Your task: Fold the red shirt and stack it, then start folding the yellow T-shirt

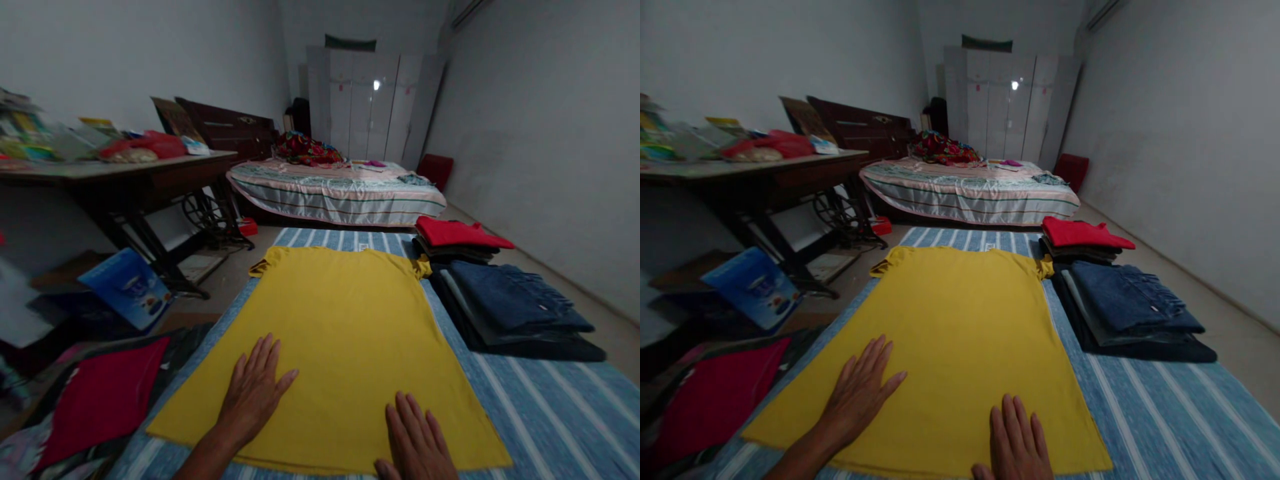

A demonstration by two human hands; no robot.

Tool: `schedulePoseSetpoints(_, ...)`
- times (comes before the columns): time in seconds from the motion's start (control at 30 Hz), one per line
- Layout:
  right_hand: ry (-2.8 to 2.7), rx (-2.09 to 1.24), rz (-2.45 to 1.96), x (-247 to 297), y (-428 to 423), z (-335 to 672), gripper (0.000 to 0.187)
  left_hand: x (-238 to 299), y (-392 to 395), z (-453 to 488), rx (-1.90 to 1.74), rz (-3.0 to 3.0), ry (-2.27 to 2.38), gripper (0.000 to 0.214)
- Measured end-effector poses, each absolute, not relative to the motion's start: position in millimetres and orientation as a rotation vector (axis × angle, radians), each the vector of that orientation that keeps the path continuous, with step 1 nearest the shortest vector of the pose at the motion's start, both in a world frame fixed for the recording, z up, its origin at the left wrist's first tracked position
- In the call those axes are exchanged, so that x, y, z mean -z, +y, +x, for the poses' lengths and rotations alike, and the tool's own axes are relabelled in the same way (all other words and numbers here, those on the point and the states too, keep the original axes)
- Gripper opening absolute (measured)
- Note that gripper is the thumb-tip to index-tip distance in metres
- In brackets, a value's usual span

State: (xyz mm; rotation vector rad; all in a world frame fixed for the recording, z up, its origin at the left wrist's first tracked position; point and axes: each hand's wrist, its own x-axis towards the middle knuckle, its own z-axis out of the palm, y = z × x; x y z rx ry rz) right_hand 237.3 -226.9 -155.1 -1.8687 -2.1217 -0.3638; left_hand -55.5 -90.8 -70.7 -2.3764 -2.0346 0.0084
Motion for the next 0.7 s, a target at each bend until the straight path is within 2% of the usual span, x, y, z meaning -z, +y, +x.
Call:
schedulePoseSetpoints(0.23,-2.135,0.284,-1.86,152.6,-230.7,239.1,0.058,62.9,-95.7,-52.1,-0.067,-2.379,-2.057,0.071)
schedulePoseSetpoints(0.7,-2.163,0.392,-1.865,151.6,-232.2,242.1,0.058,63.7,-110.2,-56.5,-0.096,-2.31,-2.108,0.072)
